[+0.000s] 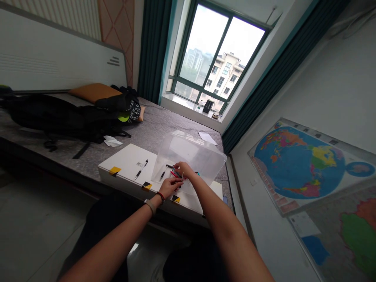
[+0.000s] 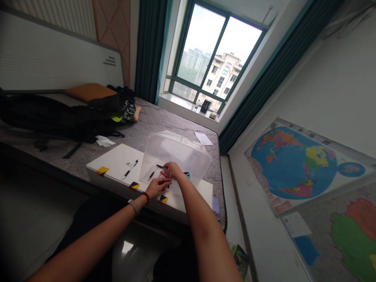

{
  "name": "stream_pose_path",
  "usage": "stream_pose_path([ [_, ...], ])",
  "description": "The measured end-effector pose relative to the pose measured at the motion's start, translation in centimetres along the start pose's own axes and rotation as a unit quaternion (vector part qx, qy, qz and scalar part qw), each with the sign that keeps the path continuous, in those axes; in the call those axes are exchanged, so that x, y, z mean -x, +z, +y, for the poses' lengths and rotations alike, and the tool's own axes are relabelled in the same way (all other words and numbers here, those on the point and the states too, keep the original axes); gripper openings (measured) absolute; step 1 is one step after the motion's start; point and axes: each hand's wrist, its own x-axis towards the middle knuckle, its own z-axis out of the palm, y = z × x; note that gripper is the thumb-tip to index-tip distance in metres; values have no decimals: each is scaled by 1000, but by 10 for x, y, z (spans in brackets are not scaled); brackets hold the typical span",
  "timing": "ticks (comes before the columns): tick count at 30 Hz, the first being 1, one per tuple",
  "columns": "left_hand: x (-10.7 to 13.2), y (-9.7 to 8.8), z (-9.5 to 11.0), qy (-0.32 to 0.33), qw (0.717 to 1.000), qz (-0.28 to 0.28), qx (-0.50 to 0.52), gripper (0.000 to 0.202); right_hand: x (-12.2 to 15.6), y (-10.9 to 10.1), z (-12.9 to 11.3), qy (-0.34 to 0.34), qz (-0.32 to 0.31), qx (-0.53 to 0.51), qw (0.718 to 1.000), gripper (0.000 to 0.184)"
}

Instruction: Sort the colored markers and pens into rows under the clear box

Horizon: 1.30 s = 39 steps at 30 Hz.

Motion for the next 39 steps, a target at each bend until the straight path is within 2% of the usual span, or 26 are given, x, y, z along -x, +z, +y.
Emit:
stream_pose_path([
  [7, 0, -2, 3, 5, 1000, -14, -15, 41, -19, 7, -9, -82, -81, 127, 985, 18],
  [12, 2, -1, 8, 0, 1000, -17, -15, 42, -16, 6, -13, -72, -92, 130, 985, 13],
  [15, 3, -1, 10, -3, 1000, -16, -15, 42, -10, 0, -13, -60, -39, 87, 994, 13],
  [18, 3, -1, 10, -8, 1000, -11, -3, 44, 7, -4, -7, 1, 109, -13, 994, 21],
  [20, 2, -1, 9, -4, 1000, -7, 2, 45, 27, -2, 0, 67, 205, -95, 972, 31],
  [22, 2, -1, 7, 15, 1000, -2, 2, 45, 53, 6, 6, 113, 264, -188, 939, 37],
  [26, -1, -3, 3, 23, 1000, 7, -6, 47, 105, 32, 10, 162, 307, -398, 849, 37],
  [29, -2, -4, 0, 10, 1000, 14, -1, 50, 126, 47, 5, 176, 305, -491, 797, 38],
  [32, -4, -4, -1, 8, 1000, 15, 2, 55, 134, 55, 0, 193, 308, -516, 776, 39],
  [39, -1, -2, 0, 1, 1000, 15, -10, 65, 139, 60, 0, 183, 328, -511, 773, 39],
])
